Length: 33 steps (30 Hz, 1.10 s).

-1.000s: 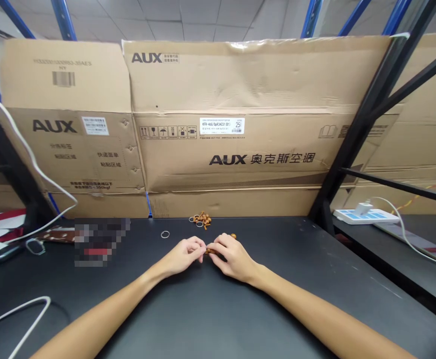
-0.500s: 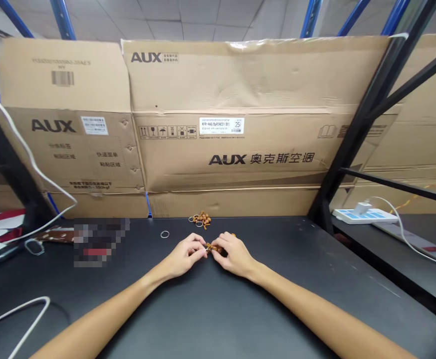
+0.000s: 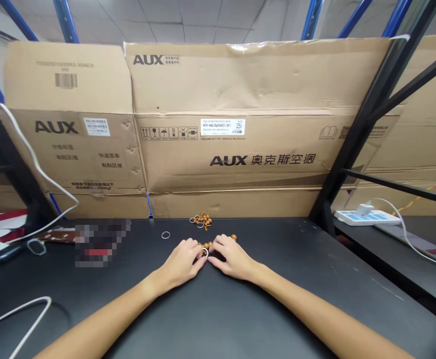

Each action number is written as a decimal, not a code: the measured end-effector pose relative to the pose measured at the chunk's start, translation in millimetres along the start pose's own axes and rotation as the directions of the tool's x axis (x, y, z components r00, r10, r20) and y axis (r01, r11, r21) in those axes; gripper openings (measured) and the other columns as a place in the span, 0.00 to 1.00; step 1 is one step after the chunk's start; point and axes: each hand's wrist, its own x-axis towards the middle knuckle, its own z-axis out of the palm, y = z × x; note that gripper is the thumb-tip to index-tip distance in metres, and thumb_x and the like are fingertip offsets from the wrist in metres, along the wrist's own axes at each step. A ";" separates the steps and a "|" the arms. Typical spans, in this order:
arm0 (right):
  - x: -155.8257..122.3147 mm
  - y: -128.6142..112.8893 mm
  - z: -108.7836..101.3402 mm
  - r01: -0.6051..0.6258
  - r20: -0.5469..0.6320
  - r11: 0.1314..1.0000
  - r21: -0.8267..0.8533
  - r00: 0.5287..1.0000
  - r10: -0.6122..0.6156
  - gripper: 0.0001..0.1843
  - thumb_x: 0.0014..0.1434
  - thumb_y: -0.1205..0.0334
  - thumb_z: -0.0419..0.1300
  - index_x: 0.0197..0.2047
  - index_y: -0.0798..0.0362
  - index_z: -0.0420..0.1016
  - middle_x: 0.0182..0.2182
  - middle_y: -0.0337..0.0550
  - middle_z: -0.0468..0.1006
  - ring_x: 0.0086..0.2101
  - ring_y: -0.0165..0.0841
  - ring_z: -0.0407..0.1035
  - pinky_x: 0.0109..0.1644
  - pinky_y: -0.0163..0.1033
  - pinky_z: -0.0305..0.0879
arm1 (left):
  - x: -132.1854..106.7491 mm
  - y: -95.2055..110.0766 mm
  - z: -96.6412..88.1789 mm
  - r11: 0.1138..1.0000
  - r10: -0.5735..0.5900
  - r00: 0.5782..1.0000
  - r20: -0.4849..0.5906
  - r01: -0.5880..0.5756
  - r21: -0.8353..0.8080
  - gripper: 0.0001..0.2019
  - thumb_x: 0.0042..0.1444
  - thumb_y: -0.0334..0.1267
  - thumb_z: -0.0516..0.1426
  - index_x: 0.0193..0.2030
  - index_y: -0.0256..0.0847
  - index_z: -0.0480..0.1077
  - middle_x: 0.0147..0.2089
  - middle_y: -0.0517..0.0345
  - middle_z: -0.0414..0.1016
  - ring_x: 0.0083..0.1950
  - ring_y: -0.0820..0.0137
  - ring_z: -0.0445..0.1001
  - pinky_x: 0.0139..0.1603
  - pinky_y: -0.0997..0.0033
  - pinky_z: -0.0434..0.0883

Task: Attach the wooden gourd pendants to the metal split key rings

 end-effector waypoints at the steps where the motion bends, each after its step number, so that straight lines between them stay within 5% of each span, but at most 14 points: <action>1: 0.2 0.3 -1.1 -0.015 0.015 1.000 -0.005 1.000 0.015 0.16 0.63 0.52 0.52 0.47 0.53 0.72 0.46 0.50 0.74 0.47 0.39 0.67 0.51 0.45 0.63 | -0.2 -1.4 0.8 1.000 -0.012 1.000 0.001 0.012 0.005 0.10 0.62 0.42 0.51 0.38 0.40 0.70 0.39 0.53 0.72 0.42 0.63 0.70 0.45 0.60 0.67; 4: -0.2 3.4 -0.8 -0.065 0.100 0.998 -0.010 0.993 0.066 0.28 0.64 0.47 0.49 0.61 0.53 0.63 0.61 0.52 0.62 0.59 0.44 0.56 0.62 0.52 0.53 | -1.4 -7.9 5.0 0.999 -0.034 0.999 0.004 0.034 0.005 0.17 0.63 0.45 0.50 0.54 0.40 0.66 0.56 0.49 0.69 0.57 0.59 0.66 0.56 0.56 0.64; 7: -1.1 6.2 2.1 -0.101 0.156 0.995 -0.007 0.983 0.101 0.31 0.65 0.44 0.46 0.64 0.54 0.59 0.64 0.51 0.57 0.62 0.46 0.51 0.65 0.54 0.48 | -3.2 -13.8 9.7 0.999 -0.047 0.998 0.032 0.047 0.004 0.21 0.64 0.47 0.47 0.58 0.39 0.64 0.62 0.48 0.65 0.63 0.60 0.61 0.63 0.56 0.59; 14: 0.2 4.2 1.4 -0.167 0.166 0.986 -0.008 0.972 0.165 0.32 0.64 0.42 0.46 0.64 0.52 0.60 0.64 0.49 0.56 0.63 0.46 0.49 0.66 0.55 0.46 | -4.1 -15.1 11.7 0.999 -0.051 0.999 0.021 0.051 -0.017 0.22 0.64 0.48 0.47 0.58 0.39 0.65 0.61 0.47 0.66 0.62 0.59 0.62 0.63 0.55 0.60; 19: 1.2 3.6 0.4 -0.241 0.209 0.970 -0.037 0.947 0.243 0.41 0.62 0.36 0.44 0.66 0.59 0.55 0.66 0.55 0.48 0.65 0.46 0.40 0.68 0.52 0.40 | -3.7 -13.6 10.5 0.998 -0.061 0.998 0.033 0.062 -0.025 0.22 0.64 0.47 0.48 0.58 0.37 0.65 0.61 0.45 0.66 0.63 0.58 0.62 0.63 0.54 0.60; 24: -2.3 -8.5 -5.4 -0.158 0.343 0.987 0.003 0.928 0.147 0.47 0.62 0.35 0.40 0.69 0.66 0.42 0.67 0.58 0.38 0.66 0.43 0.30 0.69 0.49 0.34 | -3.6 -12.7 10.8 0.998 -0.062 0.997 0.040 0.062 -0.008 0.21 0.64 0.46 0.48 0.58 0.37 0.65 0.61 0.44 0.65 0.63 0.58 0.62 0.63 0.54 0.60; 33: -5.0 -26.8 -9.3 -0.087 0.392 0.996 0.015 0.917 0.074 0.46 0.63 0.36 0.37 0.69 0.67 0.37 0.67 0.57 0.34 0.66 0.42 0.27 0.69 0.48 0.33 | -2.0 -12.4 10.0 0.998 -0.056 0.997 0.047 0.057 -0.021 0.21 0.63 0.45 0.48 0.58 0.38 0.65 0.61 0.46 0.65 0.63 0.59 0.62 0.63 0.55 0.59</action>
